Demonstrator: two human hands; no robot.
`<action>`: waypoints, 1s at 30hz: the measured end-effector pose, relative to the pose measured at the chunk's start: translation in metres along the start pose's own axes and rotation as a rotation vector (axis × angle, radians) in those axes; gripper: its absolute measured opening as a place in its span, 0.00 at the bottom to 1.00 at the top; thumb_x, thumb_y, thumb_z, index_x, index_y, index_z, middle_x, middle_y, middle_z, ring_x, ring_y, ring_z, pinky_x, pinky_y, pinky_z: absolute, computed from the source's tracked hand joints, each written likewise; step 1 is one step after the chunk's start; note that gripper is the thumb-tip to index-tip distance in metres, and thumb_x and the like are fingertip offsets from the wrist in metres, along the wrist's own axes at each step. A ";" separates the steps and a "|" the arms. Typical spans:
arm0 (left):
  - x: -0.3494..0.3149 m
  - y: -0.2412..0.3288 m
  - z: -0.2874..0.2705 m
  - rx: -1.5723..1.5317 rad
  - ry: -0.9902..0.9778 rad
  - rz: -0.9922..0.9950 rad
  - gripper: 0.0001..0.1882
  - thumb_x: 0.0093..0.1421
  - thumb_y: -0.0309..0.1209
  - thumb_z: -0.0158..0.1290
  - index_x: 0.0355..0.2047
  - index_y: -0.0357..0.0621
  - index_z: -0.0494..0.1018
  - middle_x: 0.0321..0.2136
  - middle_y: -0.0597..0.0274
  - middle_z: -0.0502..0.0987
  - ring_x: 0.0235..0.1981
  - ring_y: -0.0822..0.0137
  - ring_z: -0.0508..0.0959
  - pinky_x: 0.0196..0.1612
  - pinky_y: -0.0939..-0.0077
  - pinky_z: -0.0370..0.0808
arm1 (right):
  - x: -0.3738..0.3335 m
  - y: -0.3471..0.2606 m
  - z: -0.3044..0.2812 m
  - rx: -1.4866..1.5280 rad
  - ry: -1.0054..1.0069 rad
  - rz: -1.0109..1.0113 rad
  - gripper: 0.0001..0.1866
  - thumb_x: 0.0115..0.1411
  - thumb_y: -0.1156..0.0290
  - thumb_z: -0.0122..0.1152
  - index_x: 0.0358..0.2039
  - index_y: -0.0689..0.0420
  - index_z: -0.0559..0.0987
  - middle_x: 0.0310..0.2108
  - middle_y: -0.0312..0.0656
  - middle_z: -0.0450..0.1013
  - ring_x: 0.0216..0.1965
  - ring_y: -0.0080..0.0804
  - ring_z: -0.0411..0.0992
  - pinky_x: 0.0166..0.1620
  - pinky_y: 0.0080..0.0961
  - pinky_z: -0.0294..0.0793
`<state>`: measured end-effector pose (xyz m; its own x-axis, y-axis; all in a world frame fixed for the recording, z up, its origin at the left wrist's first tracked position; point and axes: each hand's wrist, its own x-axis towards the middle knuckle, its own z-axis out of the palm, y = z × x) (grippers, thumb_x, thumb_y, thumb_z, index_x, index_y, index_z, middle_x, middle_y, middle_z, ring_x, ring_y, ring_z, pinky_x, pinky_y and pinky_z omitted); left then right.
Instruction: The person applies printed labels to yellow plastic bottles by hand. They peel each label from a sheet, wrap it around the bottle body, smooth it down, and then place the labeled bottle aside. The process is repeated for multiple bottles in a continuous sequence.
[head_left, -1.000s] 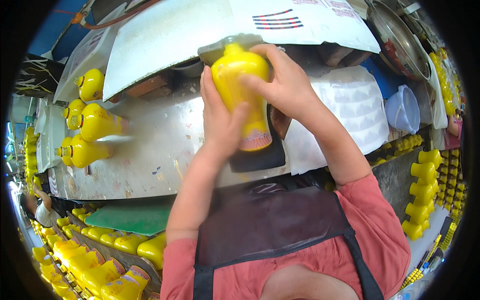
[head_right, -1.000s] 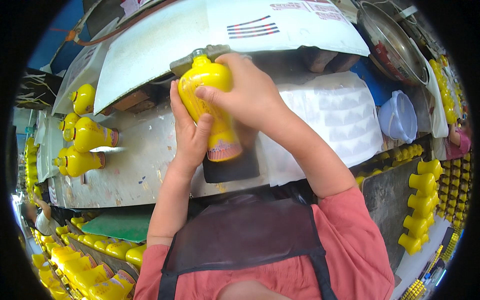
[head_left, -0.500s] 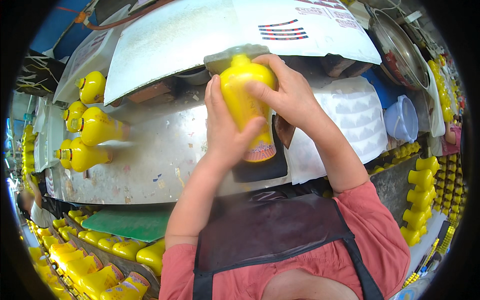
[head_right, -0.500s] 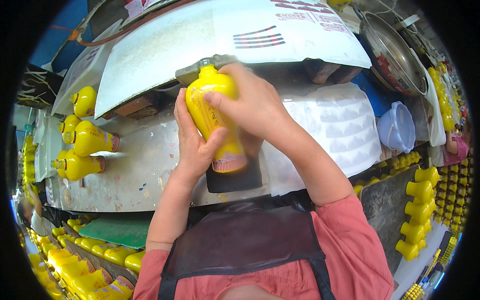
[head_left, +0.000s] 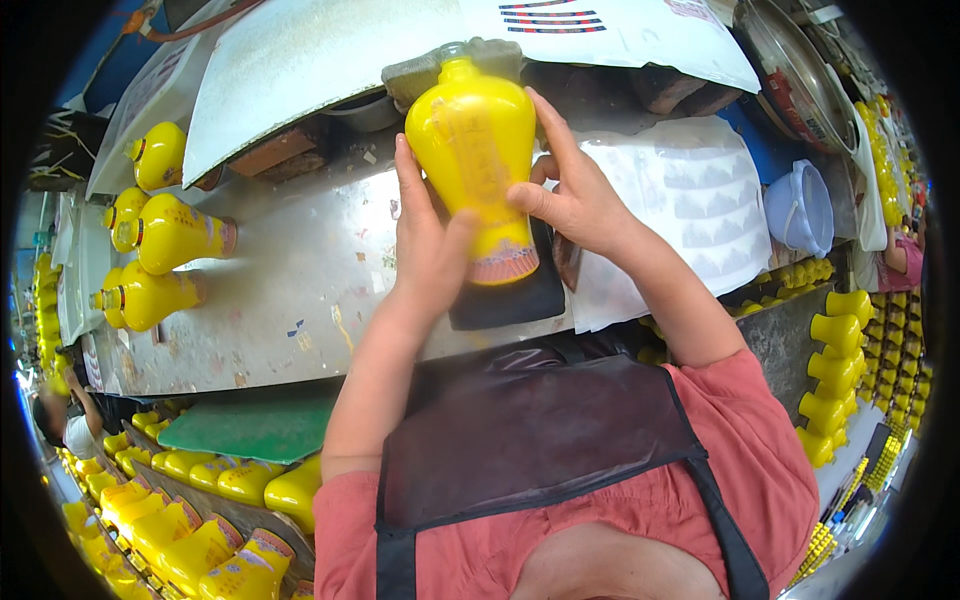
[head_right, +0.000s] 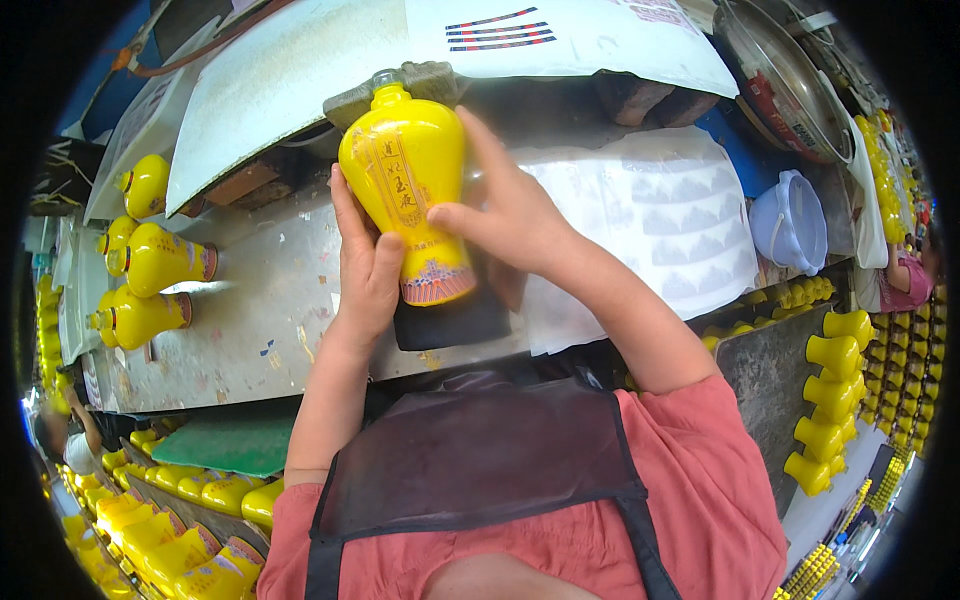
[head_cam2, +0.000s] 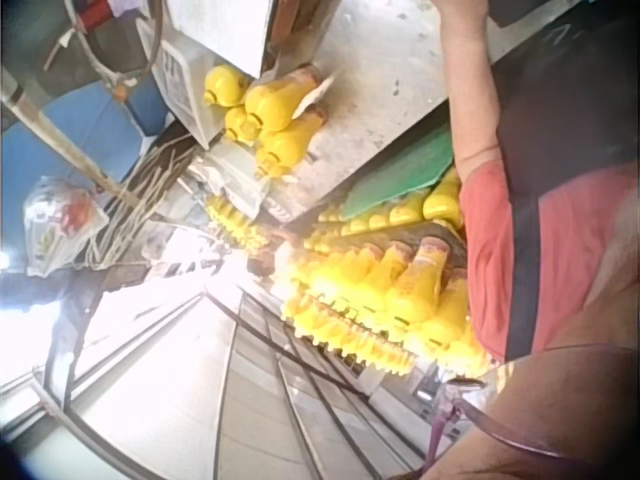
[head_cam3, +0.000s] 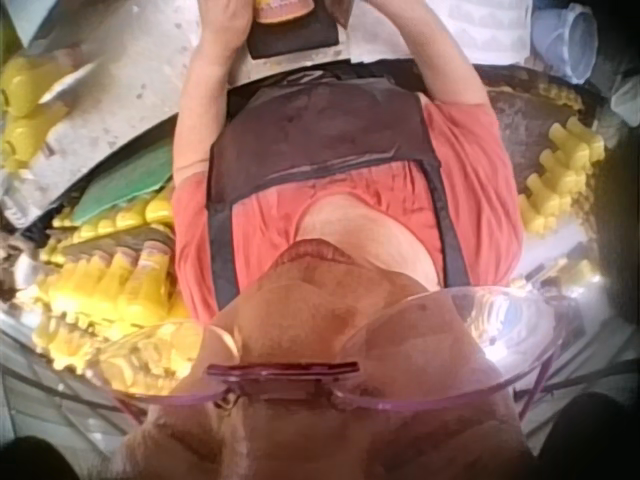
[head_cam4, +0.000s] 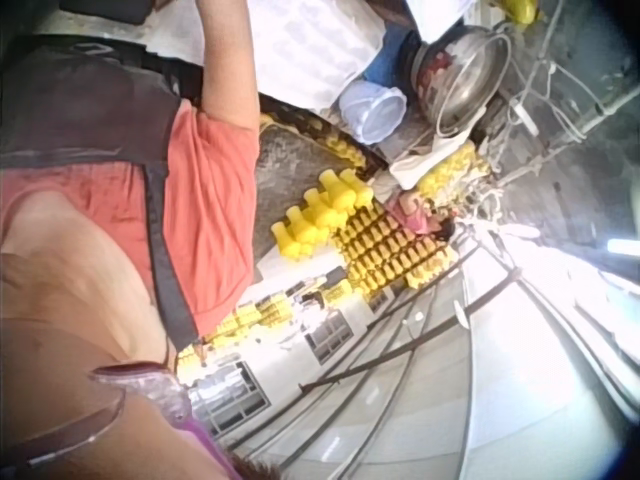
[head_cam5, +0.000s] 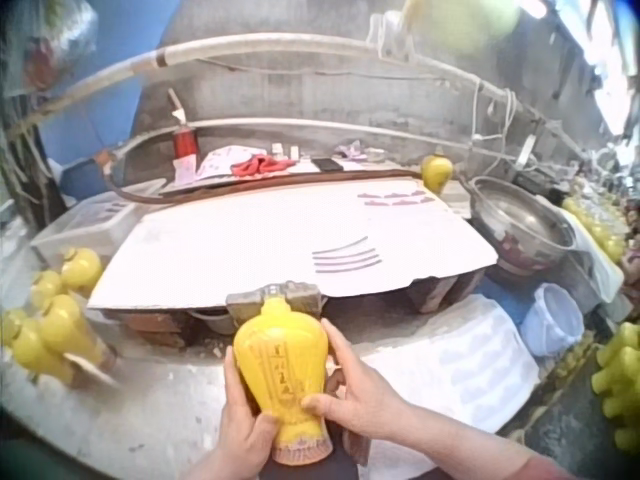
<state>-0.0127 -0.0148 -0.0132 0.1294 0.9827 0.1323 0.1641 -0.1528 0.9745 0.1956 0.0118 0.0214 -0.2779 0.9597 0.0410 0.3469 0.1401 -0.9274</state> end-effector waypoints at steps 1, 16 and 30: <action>-0.001 -0.001 0.000 -0.010 0.009 0.048 0.48 0.66 0.36 0.50 0.75 0.36 0.32 0.71 0.38 0.56 0.69 0.46 0.64 0.70 0.60 0.61 | -0.003 0.004 0.003 0.003 -0.013 0.009 0.52 0.59 0.56 0.67 0.76 0.57 0.49 0.69 0.57 0.61 0.53 0.44 0.74 0.56 0.36 0.73; 0.023 0.018 -0.012 0.441 0.106 0.417 0.40 0.61 0.34 0.52 0.73 0.46 0.52 0.70 0.43 0.53 0.70 0.44 0.55 0.71 0.53 0.56 | 0.009 -0.023 -0.010 -0.062 0.098 -0.060 0.40 0.60 0.54 0.66 0.69 0.57 0.64 0.62 0.53 0.70 0.53 0.45 0.75 0.57 0.36 0.74; 0.042 0.033 -0.010 0.758 0.121 0.494 0.31 0.60 0.42 0.57 0.64 0.54 0.68 0.61 0.50 0.61 0.62 0.45 0.60 0.67 0.52 0.59 | 0.025 -0.022 0.002 -0.125 0.154 -0.091 0.37 0.62 0.50 0.63 0.66 0.58 0.68 0.60 0.57 0.71 0.61 0.53 0.71 0.62 0.41 0.69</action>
<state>-0.0119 0.0221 0.0261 0.2593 0.7850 0.5626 0.7214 -0.5448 0.4276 0.1788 0.0318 0.0420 -0.1758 0.9664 0.1876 0.4374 0.2474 -0.8646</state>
